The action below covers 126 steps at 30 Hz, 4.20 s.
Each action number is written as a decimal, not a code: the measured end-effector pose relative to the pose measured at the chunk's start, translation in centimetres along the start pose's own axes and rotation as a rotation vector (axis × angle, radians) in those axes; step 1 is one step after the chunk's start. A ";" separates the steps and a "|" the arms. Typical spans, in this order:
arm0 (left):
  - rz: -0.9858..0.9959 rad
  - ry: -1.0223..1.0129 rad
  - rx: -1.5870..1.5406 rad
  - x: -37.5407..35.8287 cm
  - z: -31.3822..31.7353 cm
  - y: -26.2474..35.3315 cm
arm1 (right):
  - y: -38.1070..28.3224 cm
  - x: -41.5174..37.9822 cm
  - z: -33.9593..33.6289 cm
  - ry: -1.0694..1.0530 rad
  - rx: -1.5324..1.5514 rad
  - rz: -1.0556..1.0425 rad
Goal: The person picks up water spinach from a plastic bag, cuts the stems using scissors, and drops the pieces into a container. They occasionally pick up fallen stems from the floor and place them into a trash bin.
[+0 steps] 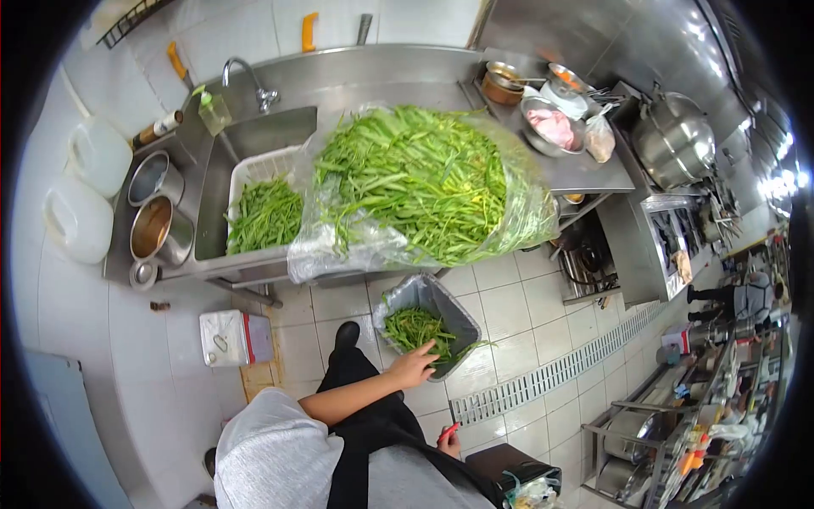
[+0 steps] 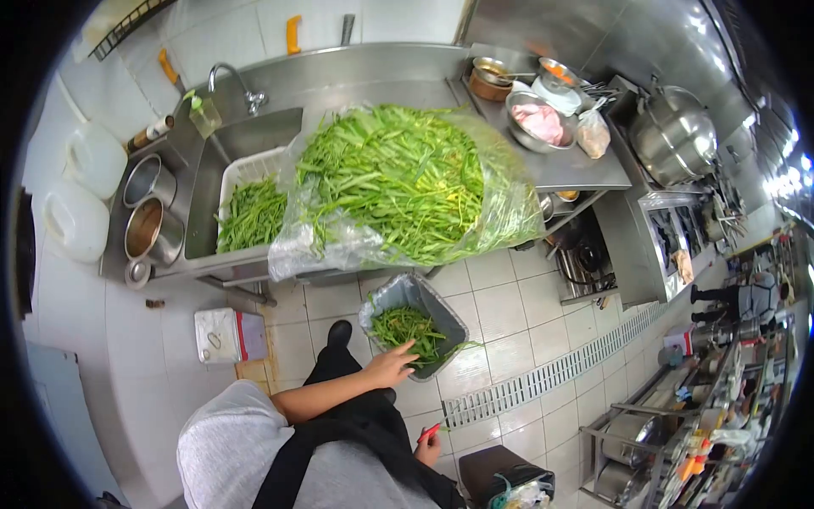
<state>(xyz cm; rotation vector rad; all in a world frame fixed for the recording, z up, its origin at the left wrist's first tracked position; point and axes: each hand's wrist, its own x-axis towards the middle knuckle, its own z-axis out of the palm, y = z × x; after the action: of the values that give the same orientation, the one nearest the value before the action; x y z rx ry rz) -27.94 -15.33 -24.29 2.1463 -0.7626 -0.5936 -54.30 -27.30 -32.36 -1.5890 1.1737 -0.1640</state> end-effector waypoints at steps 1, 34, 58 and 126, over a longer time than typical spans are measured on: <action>0.017 -0.008 0.012 0.9 -1.4 1.0 | -1.2 0.6 0.7 0.009 0.024 -0.005; 0.347 -0.086 -0.162 9.2 -25.7 6.4 | -31.2 -0.6 14.3 -0.067 0.501 -0.357; 0.350 0.552 0.262 15.1 -43.6 10.5 | -35.6 0.5 14.3 -0.213 0.192 -0.525; 0.331 0.133 -0.058 15.3 -41.9 -1.3 | -45.5 2.9 22.9 -0.930 0.467 -0.315</action>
<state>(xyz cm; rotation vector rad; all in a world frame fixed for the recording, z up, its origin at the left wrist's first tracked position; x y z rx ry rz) 9.43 -3.91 -2.79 1.9282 -0.9868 -0.2923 -11.53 -18.33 -5.99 -1.1838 0.1402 0.0962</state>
